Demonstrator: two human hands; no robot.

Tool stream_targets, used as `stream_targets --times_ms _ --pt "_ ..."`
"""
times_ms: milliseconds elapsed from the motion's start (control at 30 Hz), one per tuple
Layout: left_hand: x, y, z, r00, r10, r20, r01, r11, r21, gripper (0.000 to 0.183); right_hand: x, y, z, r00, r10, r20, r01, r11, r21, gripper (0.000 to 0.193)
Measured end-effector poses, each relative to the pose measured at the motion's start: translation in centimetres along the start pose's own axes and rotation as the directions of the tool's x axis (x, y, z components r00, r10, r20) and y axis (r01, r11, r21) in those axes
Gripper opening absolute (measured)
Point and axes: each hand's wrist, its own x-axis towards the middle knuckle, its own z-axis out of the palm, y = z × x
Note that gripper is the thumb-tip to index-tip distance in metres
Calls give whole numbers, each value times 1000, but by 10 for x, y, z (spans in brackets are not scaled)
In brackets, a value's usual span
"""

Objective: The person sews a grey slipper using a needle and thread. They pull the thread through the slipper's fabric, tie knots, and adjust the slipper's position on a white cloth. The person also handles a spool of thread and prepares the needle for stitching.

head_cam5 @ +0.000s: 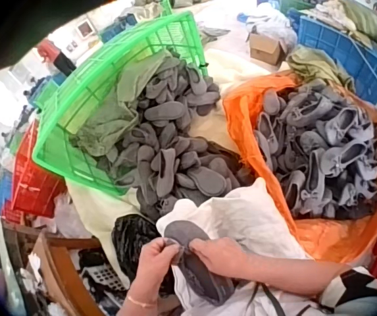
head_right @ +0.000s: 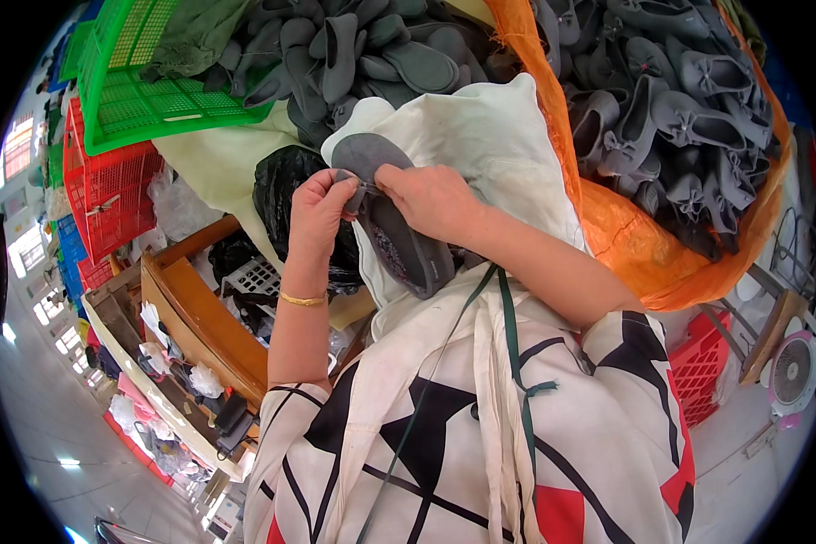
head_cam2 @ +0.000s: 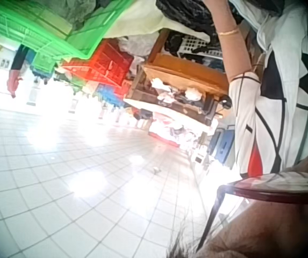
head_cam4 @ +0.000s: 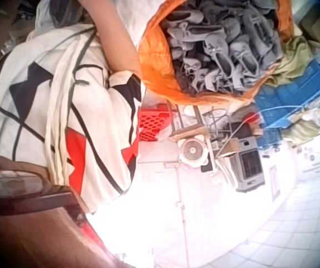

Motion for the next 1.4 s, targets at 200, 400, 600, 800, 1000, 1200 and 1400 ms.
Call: stream_targets --times_ms 200,400,600,800,1000,1200,1400 --pt "2 0 -3 999 -13 36 13 1000 -5 8 2 -3 -3 1000 4 12 -4 1000 21 8" --pt "6 -6 -8 993 -17 114 32 991 -130 9 -1 -4 7 1000 30 4 -30 998 55 9" --pt "3 -3 -7 992 -33 120 55 982 -183 10 1 -5 17 998 -3 -59 6 999 49 9" --pt "2 -7 -6 994 -33 106 56 973 -222 10 3 -14 16 994 97 -45 -90 987 133 9" --pt "0 -12 -4 998 15 64 -3 982 -191 11 18 -15 14 985 171 -16 -154 919 362 9" --pt "4 -20 -2 997 70 17 -67 989 -135 11 26 -13 -6 998 60 -19 -55 979 196 7" --pt "4 -20 7 995 97 -26 -99 991 -90 13 28 -13 7 974 -54 -219 91 982 166 8"
